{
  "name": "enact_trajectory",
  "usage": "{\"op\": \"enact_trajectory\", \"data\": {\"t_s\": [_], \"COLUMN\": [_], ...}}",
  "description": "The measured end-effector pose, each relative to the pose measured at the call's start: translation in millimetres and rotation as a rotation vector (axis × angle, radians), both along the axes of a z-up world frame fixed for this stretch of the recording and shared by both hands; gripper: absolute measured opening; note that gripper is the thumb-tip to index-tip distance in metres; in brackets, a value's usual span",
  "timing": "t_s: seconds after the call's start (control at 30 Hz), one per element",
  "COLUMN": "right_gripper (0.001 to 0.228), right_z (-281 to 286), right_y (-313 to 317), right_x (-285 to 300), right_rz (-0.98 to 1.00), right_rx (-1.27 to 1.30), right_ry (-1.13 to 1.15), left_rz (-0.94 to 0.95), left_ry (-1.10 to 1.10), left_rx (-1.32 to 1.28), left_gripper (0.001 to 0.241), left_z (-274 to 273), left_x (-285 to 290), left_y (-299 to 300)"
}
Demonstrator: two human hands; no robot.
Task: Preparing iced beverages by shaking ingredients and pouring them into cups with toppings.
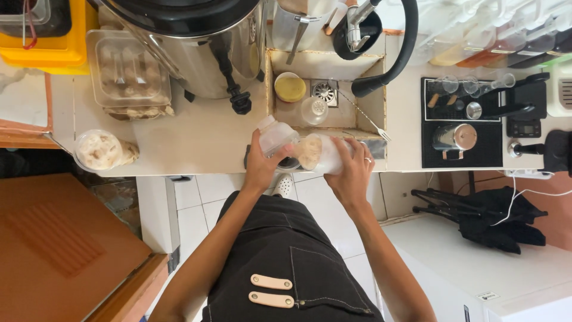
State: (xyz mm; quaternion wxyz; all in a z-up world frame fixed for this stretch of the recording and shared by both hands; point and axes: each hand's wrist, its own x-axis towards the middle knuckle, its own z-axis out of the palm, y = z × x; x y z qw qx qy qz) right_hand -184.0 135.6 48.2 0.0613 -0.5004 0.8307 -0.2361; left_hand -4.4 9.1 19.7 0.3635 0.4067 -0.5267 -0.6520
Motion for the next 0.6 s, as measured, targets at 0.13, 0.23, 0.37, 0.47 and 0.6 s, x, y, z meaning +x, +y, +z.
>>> {"op": "enact_trajectory", "data": {"t_s": [0.13, 0.23, 0.37, 0.47, 0.6], "right_gripper": [0.089, 0.09, 0.088, 0.089, 0.085], "right_z": [-4, -4, -6, 2, 1], "right_y": [1, 2, 3, 1, 0], "right_x": [2, 4, 6, 8, 8], "right_rz": [0.008, 0.016, 0.032, 0.035, 0.035], "right_rx": [-0.015, 0.001, 0.006, 0.02, 0.009], "right_ry": [0.031, 0.059, 0.11, 0.113, 0.152], "left_rz": [-0.034, -0.032, -0.027, -0.024, -0.012], "left_ry": [-0.024, -0.07, -0.164, -0.202, -0.157], "left_rx": [0.039, 0.033, -0.019, -0.037, 0.009], "left_gripper": [0.069, 0.068, 0.067, 0.067, 0.067], "left_z": [2, 0, -15, -19, -23], "left_x": [1, 2, 2, 1, -1], "left_y": [0, -1, -5, -5, -6]}}
